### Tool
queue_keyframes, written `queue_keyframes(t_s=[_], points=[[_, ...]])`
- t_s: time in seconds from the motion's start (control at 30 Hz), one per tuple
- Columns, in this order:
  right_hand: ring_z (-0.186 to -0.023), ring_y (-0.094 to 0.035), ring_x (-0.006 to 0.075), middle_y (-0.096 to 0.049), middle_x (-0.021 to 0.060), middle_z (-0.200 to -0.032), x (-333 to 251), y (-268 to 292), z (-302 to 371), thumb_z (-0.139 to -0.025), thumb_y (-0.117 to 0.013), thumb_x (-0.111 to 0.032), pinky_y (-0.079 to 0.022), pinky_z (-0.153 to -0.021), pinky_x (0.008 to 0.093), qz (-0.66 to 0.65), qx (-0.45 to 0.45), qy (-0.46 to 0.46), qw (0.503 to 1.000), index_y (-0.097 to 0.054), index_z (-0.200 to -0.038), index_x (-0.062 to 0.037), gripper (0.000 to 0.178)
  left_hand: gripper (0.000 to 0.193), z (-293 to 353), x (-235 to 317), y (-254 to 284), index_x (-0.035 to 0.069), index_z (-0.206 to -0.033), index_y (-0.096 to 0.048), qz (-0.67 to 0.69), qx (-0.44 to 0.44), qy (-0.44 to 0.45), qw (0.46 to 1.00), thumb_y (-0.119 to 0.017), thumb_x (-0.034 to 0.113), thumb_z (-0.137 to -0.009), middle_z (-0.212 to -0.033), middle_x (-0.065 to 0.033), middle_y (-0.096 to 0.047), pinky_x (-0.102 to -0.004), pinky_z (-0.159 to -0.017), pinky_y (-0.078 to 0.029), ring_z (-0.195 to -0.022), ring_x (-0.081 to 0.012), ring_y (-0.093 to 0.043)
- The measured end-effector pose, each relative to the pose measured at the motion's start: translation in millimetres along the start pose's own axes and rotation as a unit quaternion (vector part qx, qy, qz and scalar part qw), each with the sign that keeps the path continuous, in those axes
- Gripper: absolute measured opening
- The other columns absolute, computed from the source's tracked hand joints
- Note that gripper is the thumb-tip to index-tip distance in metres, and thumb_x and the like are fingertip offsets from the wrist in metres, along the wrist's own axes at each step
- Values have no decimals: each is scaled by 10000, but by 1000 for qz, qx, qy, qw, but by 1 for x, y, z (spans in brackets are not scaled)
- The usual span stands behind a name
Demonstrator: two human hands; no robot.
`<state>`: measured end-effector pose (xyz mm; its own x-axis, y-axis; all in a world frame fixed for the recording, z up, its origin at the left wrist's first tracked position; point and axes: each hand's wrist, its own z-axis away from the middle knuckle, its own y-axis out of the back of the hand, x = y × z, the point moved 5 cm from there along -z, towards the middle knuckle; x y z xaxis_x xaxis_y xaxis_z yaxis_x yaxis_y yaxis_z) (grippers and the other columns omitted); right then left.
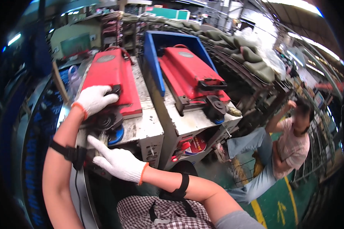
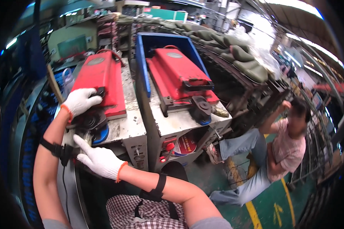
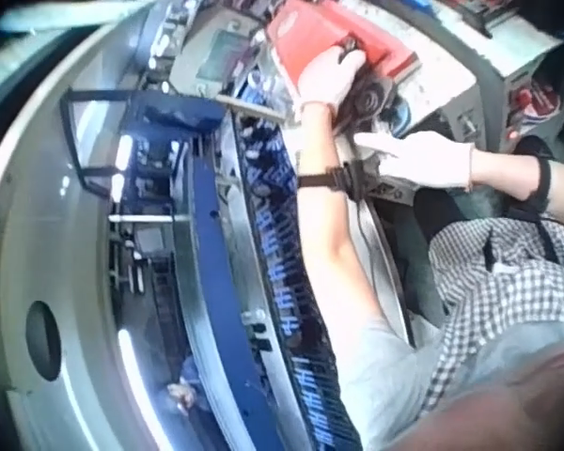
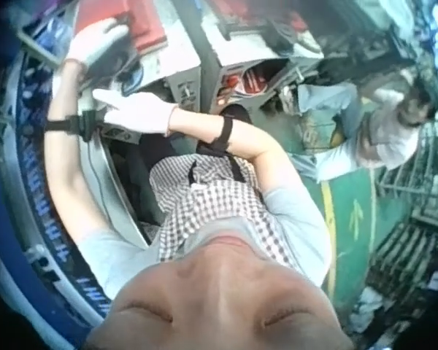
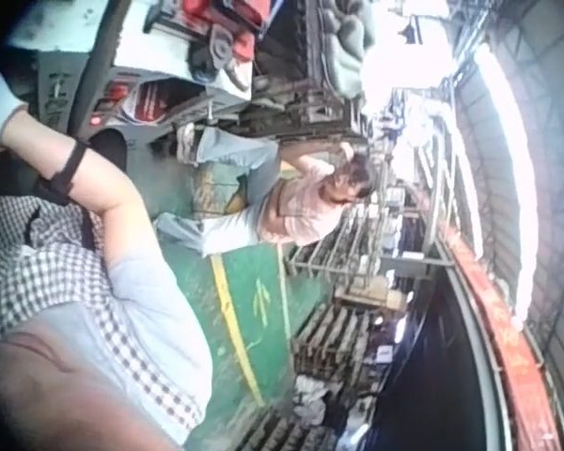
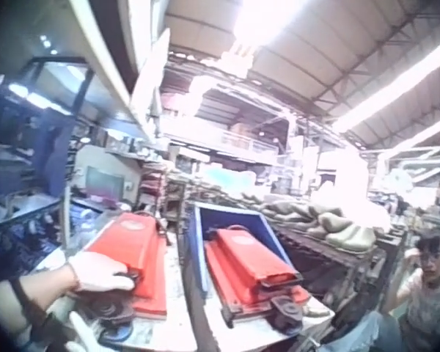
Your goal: The recorder is operating industrial shoe-pressing machinery to shape and secure footwear components.
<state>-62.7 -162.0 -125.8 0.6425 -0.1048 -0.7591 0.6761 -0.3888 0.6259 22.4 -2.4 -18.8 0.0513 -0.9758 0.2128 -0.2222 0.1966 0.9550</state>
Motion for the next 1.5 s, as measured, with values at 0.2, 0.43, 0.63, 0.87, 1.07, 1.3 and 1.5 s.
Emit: queue_keyframes(t_s=[0.2, 0.43, 0.63, 0.87, 1.07, 1.3, 1.5], points=[[-870, -723, 494, -737, 306, -978, -20, -2, -22, -1072, -528, -389, -568, -788, 550, 23, -69, 38, 997, -276, -1665, -131, 693, 452, -11, -2, 25, 59, -1100, -740, 29, 24, -89, 995, -630, 488, -1008, -966, -202, -746, -436, -850, -545, -925, -352, -724], [-1106, -732, 363, -752, 201, -1189, -8, 91, -19, -1039, -590, -319, -560, -996, 435, 45, 17, 49, 998, -688, -1339, -104, 382, 454, -32, -10, 86, 76, -1231, -721, 23, 136, -97, 986, -676, 456, -986, -1030, -172, -756, -397, -916, -555, -1007, -321, -733], [-1268, -639, 441, -610, 283, -1420, 36, 142, -123, -964, -632, -530, -503, -1104, 468, 265, 44, -79, 960, -614, -1461, -63, 682, 607, -16, -7, 118, 161, -1490, -593, -198, 394, -151, 885, -655, 482, -978, -1523, -163, -585, -514, -1227, -347, -1441, -383, -491], [-1350, -596, 484, -409, 333, -1590, 71, 104, -221, -842, -689, -666, -512, -1112, 512, 330, 27, -171, 928, -400, -1615, -70, 1018, 623, 6, -25, 105, 191, -1535, -577, -211, 407, -154, 875, -668, 486, -994, -1634, -130, -504, -537, -1314, -214, -1569, -392, -372], [-1398, -574, 460, -508, 328, -1545, 61, 143, -229, -892, -598, -604, -452, -1178, 478, 275, 82, -161, 944, -424, -1616, -86, 907, 626, 88, -46, 70, 82, -1545, -545, 301, 363, -132, 872, -759, 216, -972, -1597, -135, -534, -446, -1273, -326, -1503, -278, -481], [-770, -742, 227, -761, 114, -1100, 10, 146, -101, -1039, -579, -541, -483, -462, 254, -478, 61, -102, 870, -639, -1270, -71, 528, 601, 178, -55, -19, 13, -1581, -407, 872, 202, 70, 441, -603, 325, -1106, -1545, -195, -525, -443, -1198, -439, -1390, -309, -557], [-1467, -492, 290, -475, 190, -1604, -71, 42, -55, -1063, -564, -535, -409, -1215, 417, -477, -59, -33, 876, -332, -1649, 3, 829, 620, 211, 2, -11, 72, -1501, -491, 898, 260, -17, 355, -636, 498, -1075, -1435, -64, -602, -392, -1185, -446, -1329, -190, -576]])
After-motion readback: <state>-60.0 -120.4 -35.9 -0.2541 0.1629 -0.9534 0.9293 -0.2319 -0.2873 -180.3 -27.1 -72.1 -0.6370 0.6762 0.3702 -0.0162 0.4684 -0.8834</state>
